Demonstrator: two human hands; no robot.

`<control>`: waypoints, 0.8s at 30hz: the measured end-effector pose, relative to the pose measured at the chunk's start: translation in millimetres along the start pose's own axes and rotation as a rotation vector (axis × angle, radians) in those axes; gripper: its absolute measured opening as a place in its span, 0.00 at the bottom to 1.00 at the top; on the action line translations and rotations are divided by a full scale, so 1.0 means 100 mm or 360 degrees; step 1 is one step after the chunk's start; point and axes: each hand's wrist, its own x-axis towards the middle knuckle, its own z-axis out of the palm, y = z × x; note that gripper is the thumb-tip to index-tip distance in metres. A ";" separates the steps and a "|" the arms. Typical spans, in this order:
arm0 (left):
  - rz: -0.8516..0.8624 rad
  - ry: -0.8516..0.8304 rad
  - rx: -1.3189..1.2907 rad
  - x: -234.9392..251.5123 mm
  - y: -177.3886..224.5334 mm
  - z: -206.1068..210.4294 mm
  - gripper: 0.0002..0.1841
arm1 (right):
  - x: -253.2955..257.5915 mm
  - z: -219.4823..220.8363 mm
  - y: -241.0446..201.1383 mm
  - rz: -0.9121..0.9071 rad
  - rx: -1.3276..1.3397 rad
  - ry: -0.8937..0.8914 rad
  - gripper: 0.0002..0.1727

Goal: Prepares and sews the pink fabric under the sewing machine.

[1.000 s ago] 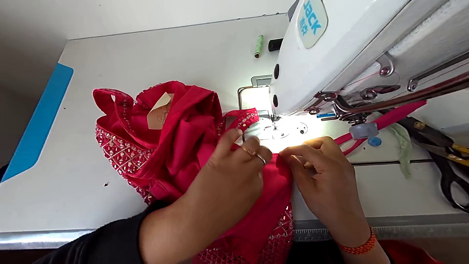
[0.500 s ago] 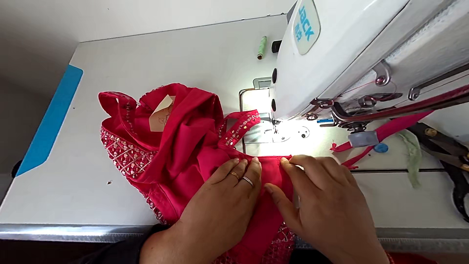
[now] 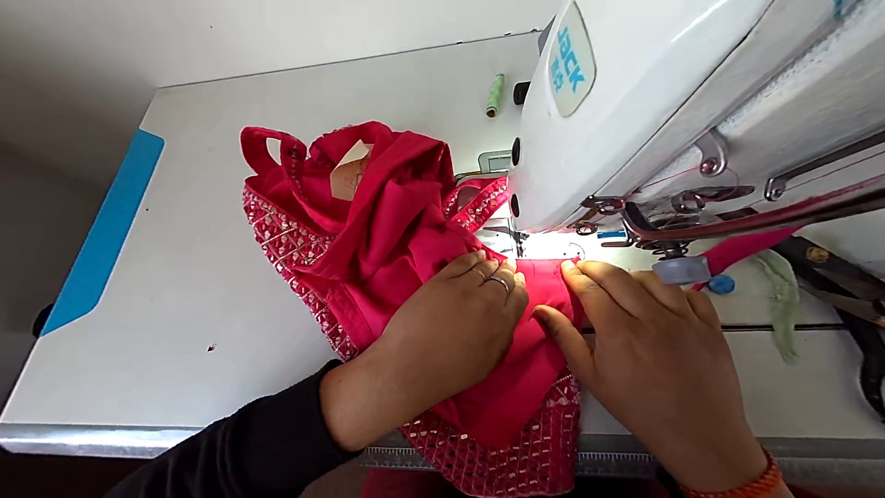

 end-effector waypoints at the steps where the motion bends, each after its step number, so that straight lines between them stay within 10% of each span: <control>1: -0.0006 0.0005 -0.0013 0.03 -0.01 0.00 0.20 | 0.02 0.01 0.02 0.0010 -0.0005 -0.0014 0.34; 24: -0.0132 -0.0096 -0.0020 0.13 -0.05 0.00 0.21 | 0.08 0.06 0.21 -0.0004 0.0175 -0.0009 0.35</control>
